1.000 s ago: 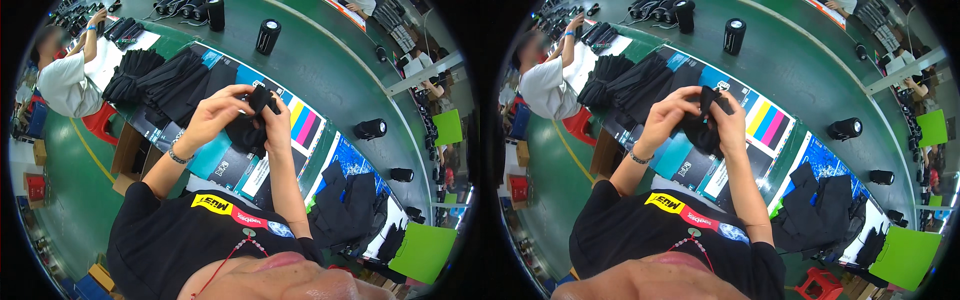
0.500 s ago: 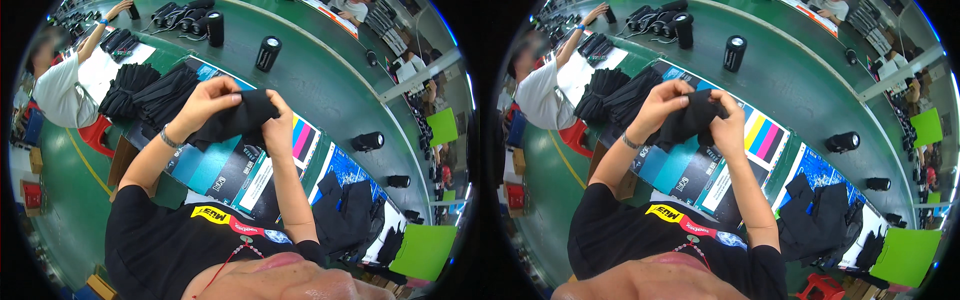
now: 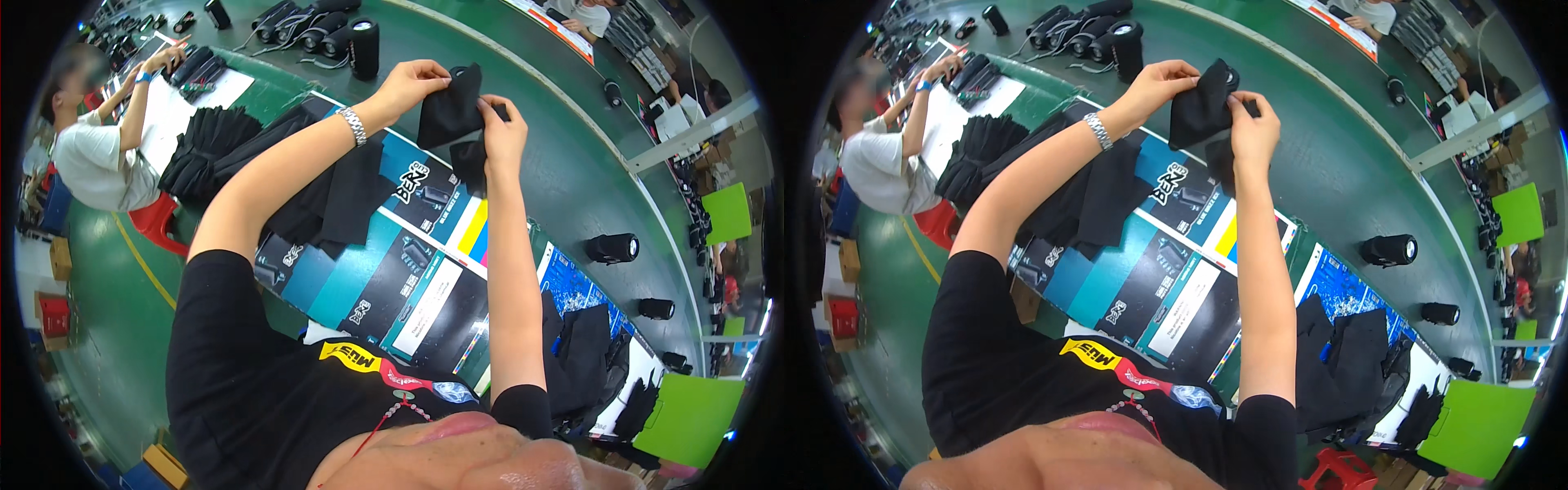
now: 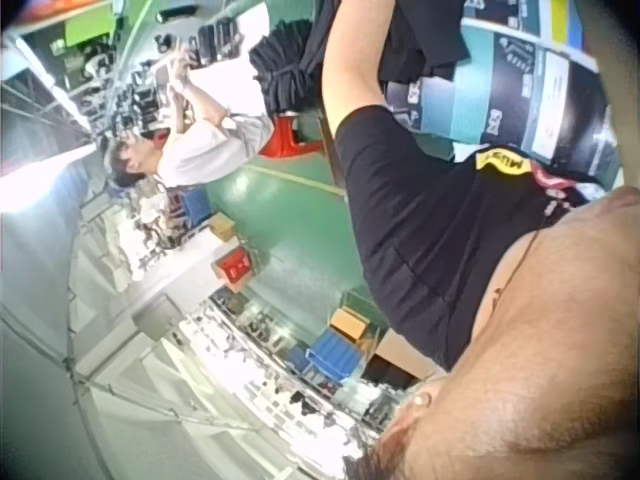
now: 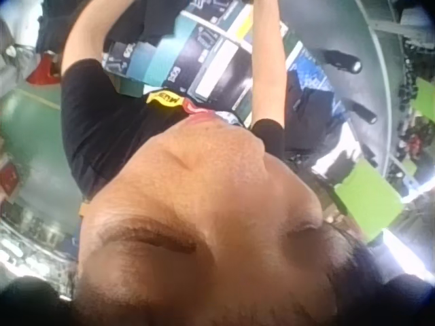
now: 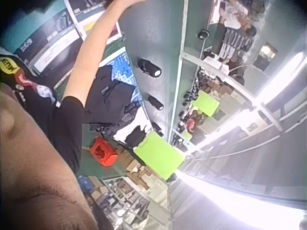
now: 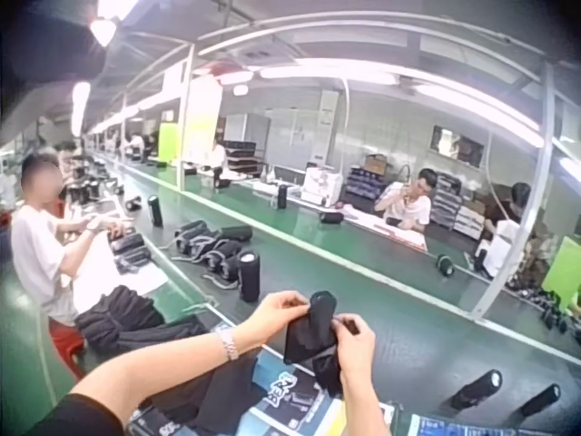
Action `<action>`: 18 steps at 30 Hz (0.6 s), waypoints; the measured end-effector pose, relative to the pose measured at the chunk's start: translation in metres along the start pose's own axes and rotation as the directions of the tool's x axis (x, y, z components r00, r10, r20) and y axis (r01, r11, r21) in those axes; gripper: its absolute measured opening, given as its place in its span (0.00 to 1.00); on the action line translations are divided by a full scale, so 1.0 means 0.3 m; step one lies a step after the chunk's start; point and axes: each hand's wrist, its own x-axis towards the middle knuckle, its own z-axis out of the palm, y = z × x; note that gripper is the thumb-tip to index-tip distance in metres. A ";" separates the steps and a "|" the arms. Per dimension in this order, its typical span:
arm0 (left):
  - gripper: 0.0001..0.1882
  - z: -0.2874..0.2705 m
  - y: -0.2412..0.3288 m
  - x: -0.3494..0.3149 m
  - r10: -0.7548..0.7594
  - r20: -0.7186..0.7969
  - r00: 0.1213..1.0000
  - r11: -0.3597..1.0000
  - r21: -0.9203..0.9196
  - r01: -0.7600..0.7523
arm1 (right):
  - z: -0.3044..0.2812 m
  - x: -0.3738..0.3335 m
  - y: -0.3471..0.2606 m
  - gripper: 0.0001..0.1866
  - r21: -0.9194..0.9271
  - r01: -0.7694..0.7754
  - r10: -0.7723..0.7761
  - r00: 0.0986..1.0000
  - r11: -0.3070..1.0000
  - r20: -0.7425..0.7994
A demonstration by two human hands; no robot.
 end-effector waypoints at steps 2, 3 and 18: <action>0.10 0.031 -0.034 0.068 -0.004 -0.047 0.999 1.000 -0.014 0.004 | 0.014 0.071 0.021 0.04 -0.225 0.105 -0.138 0.981 0.969 -0.136; 0.09 0.050 -0.052 0.101 -0.012 -0.115 0.993 0.999 -0.033 0.008 | 0.022 0.117 0.060 0.05 -0.322 0.152 -0.219 0.958 0.935 -0.184; 0.06 0.091 -0.265 0.283 -0.607 -0.002 0.795 0.722 -0.419 0.550 | -0.056 0.365 0.292 0.07 0.035 -0.459 0.457 0.888 0.888 0.047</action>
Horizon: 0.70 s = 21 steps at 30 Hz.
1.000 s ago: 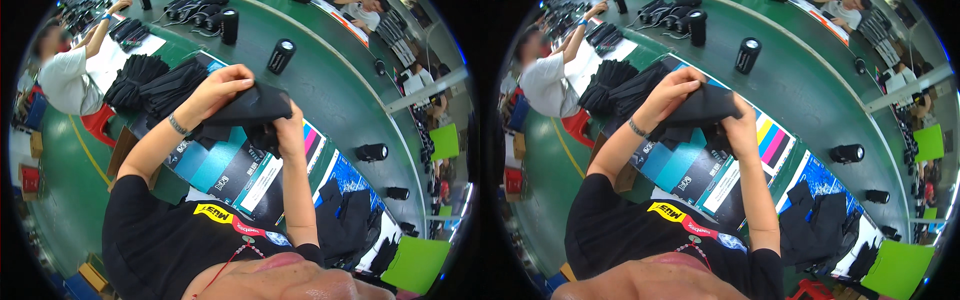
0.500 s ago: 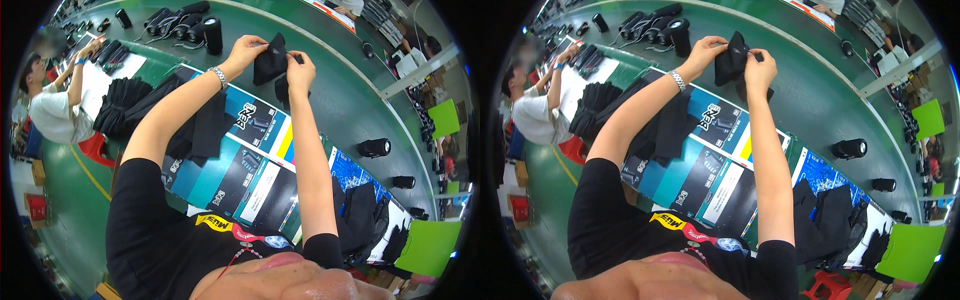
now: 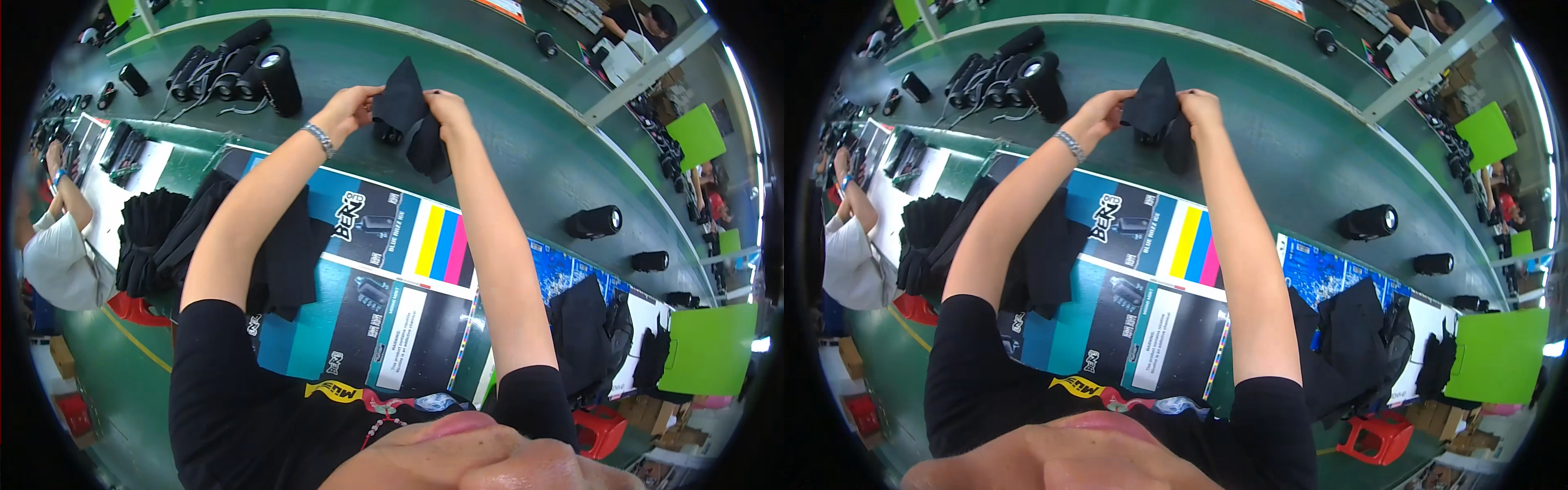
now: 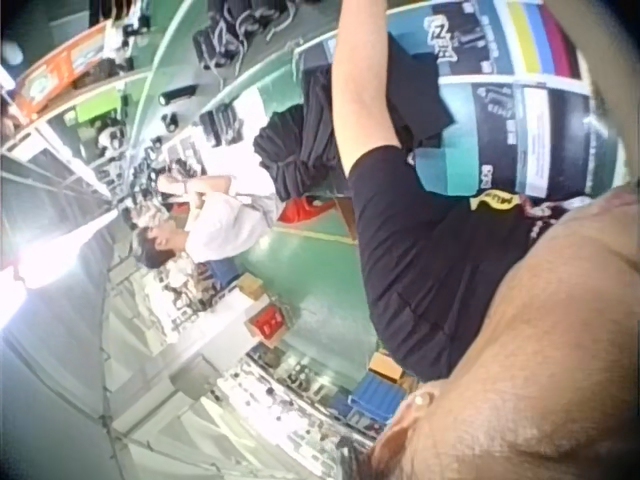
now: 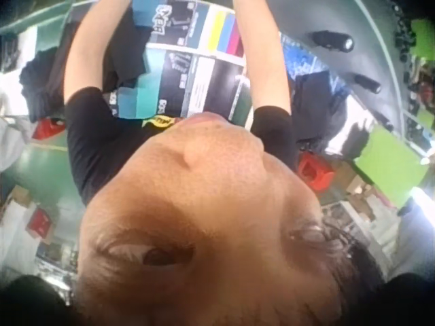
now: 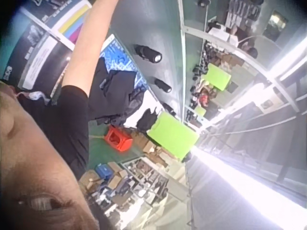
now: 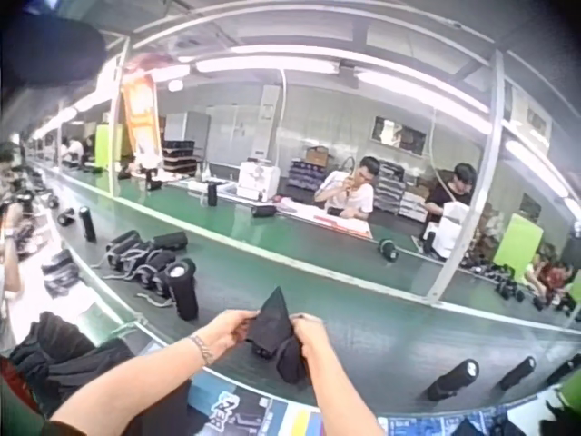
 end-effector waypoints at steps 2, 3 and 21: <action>0.10 0.003 -0.016 0.011 0.021 0.048 0.999 0.999 0.032 -0.022 | -0.011 -0.011 0.014 0.08 -0.365 0.143 -0.180 0.981 0.920 -0.069; 0.14 0.006 -0.021 0.008 0.047 0.053 0.997 0.984 0.169 -0.055 | -0.036 -0.011 0.019 0.09 -0.449 0.134 -0.192 0.977 0.883 -0.087; 0.09 0.177 -0.133 0.105 0.058 0.142 0.988 0.997 0.038 -0.064 | -0.179 0.077 0.138 0.12 -0.522 0.109 -0.149 0.988 0.846 -0.034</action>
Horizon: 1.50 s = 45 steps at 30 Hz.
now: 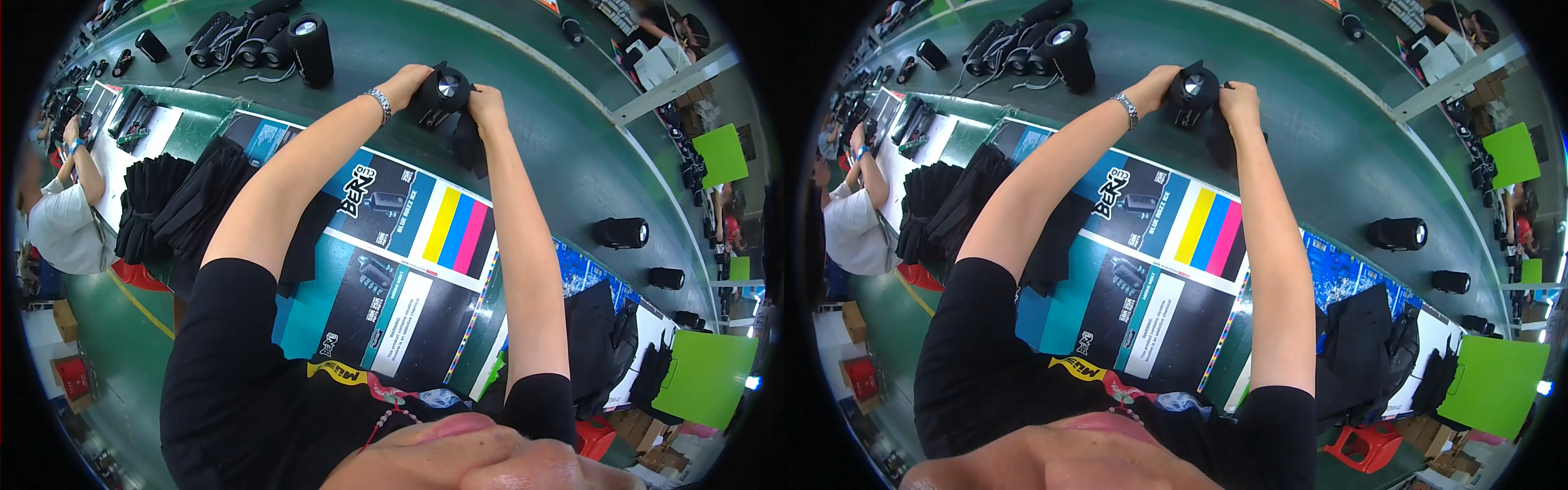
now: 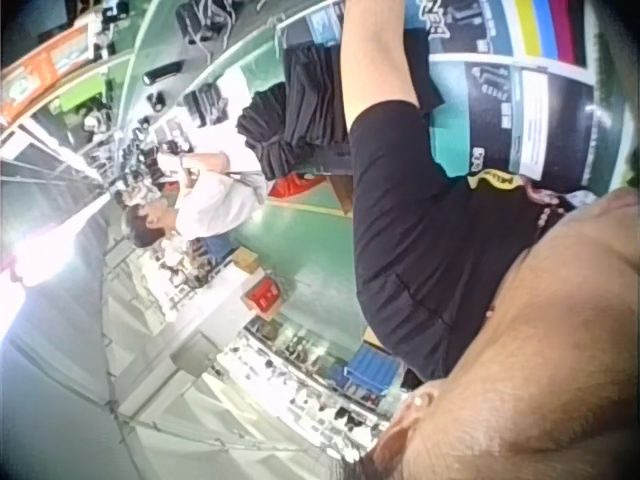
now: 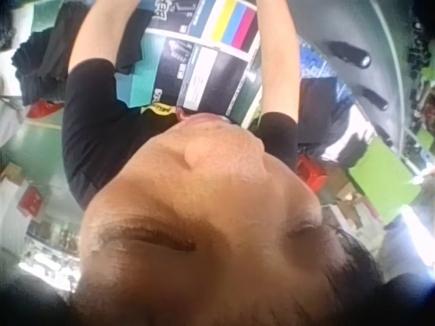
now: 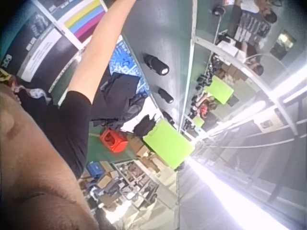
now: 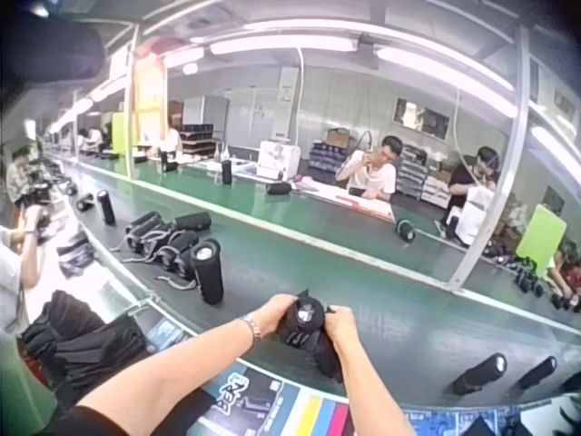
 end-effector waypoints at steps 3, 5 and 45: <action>0.12 -0.069 -0.051 0.055 0.142 0.024 0.990 0.980 0.135 -0.144 | 0.021 -0.019 -0.001 0.11 -0.094 0.091 -0.092 0.996 0.991 0.002; 0.12 -0.053 -0.088 0.076 0.196 0.047 0.979 0.946 0.256 -0.202 | -0.008 -0.044 0.025 0.11 -0.196 0.095 -0.102 0.994 0.976 -0.028; 0.28 0.296 0.045 -0.121 0.415 0.288 0.863 0.567 0.660 -0.493 | -0.312 -0.434 -0.104 0.32 -0.279 0.553 -0.610 0.767 0.785 -0.197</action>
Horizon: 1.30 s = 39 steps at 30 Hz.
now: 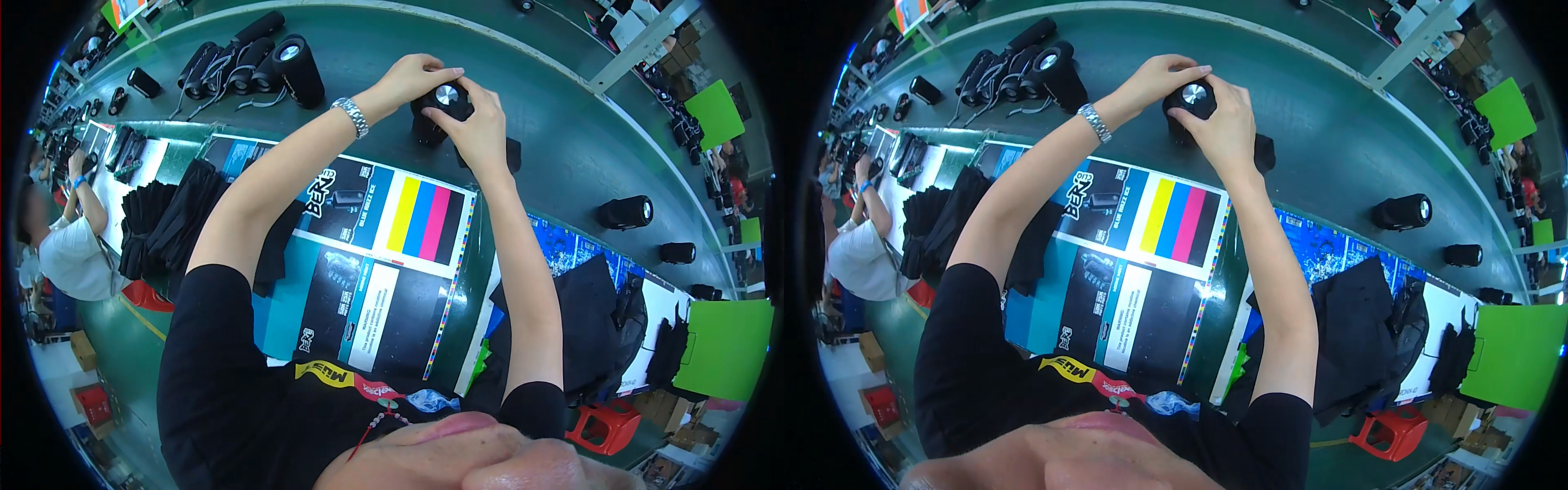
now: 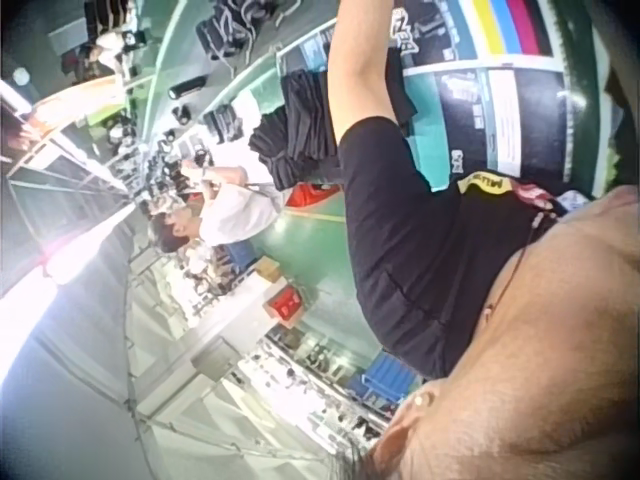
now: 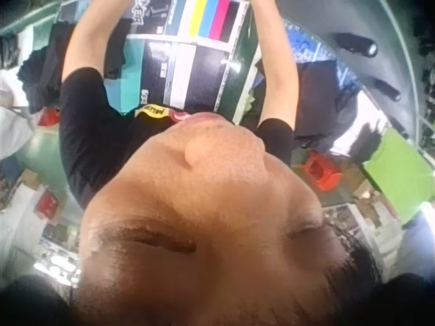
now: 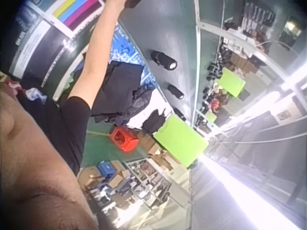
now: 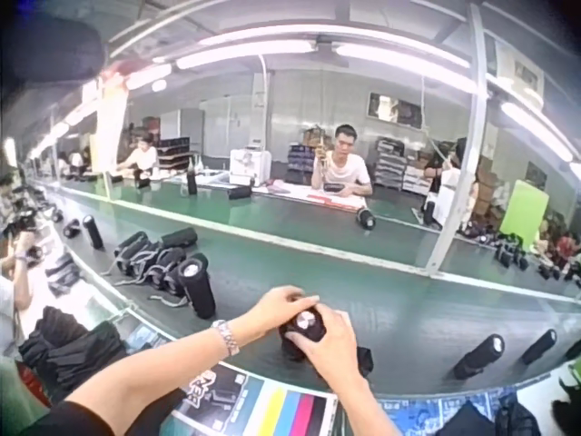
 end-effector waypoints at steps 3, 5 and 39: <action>0.27 -0.039 0.028 0.008 -0.286 0.213 0.934 0.938 -0.135 0.318 | 0.000 -0.002 0.054 0.33 0.162 -0.116 0.117 0.993 0.980 0.008; 0.22 -0.038 0.003 0.017 -0.357 0.188 0.915 0.917 -0.116 0.381 | 0.003 -0.010 0.074 0.34 0.327 -0.229 0.236 0.972 0.917 0.019; 0.33 0.317 0.084 0.040 -0.256 0.121 0.959 0.572 -0.781 0.252 | -0.047 0.157 0.366 0.16 0.634 -0.430 0.590 0.806 0.643 -0.052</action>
